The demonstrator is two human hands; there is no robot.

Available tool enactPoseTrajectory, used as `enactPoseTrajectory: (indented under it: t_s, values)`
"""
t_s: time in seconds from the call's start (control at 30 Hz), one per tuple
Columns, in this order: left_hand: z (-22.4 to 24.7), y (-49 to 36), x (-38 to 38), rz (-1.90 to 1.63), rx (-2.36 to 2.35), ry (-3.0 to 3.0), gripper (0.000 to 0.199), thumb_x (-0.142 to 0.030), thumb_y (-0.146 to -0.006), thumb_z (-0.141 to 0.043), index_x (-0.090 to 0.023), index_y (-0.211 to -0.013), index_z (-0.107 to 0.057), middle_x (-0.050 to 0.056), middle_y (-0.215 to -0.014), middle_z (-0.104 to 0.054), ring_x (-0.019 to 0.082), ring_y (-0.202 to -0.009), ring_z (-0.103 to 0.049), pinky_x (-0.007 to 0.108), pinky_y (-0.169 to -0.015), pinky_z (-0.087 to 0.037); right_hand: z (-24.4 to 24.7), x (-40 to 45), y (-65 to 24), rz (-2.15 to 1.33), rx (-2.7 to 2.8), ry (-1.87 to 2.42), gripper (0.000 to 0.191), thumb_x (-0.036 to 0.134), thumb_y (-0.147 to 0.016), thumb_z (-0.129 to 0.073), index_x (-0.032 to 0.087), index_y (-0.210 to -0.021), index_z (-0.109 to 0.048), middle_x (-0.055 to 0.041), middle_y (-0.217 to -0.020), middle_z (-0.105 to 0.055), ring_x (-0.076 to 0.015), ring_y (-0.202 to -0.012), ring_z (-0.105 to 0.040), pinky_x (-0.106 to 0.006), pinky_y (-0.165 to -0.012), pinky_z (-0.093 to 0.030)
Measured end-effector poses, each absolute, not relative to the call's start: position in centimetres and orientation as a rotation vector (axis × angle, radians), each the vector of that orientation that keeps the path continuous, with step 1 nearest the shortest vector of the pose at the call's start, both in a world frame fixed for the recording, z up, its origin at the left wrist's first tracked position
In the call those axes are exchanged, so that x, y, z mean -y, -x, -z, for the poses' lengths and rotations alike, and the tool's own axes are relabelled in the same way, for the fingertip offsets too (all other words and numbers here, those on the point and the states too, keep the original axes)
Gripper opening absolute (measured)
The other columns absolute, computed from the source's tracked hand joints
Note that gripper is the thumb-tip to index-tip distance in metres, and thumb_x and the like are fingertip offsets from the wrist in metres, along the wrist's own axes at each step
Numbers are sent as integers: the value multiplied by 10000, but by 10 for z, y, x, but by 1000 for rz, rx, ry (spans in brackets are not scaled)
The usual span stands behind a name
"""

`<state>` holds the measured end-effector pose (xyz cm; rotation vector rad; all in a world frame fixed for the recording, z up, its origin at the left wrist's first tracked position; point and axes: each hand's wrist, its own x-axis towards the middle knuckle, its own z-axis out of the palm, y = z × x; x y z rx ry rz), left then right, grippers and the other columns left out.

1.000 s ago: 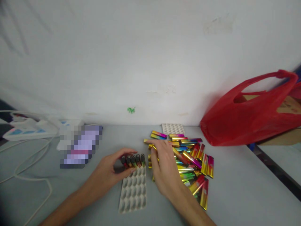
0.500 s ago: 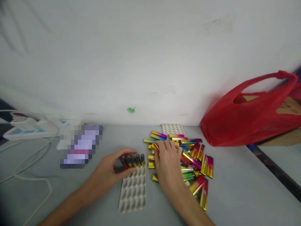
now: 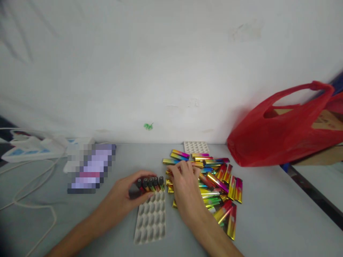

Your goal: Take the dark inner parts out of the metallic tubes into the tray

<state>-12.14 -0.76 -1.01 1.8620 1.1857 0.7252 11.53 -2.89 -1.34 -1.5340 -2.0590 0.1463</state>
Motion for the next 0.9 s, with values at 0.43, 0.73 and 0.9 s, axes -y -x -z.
enactPoseTrajectory:
  t_s: [0.43, 0.73, 0.9]
  values:
    - [0, 120, 9, -653, -1243, -1977, 209, -188, -849, -831, -247, -1042, -775, -24, -969, -796, 228, -889, -734, 299, -798, -492, -3, 33, -103, -750, 1280, 1384, 330, 518, -1094, -641, 251, -906, -591, 5, -830, -597, -213, -772, -557, -345, -719, -450]
    - [3, 124, 7, -751, -1369, -2030, 266, -200, -849, -777, -242, -1111, -762, 18, -1049, -814, 277, -975, -760, 357, -878, -548, -16, 23, -103, -1473, 633, 911, 355, 429, -836, -966, 182, -966, -747, -8, -748, -724, -131, -663, -588, -233, -641, -488]
    - [5, 125, 7, -834, -1411, -2031, 495, -147, -790, -758, -276, -1265, -713, 5, -1174, -824, 268, -1025, -780, 364, -945, -574, -22, 27, -103, -1692, 570, 791, 417, 349, -829, -973, 137, -1152, -816, -60, -911, -782, -127, -713, -635, -230, -669, -517]
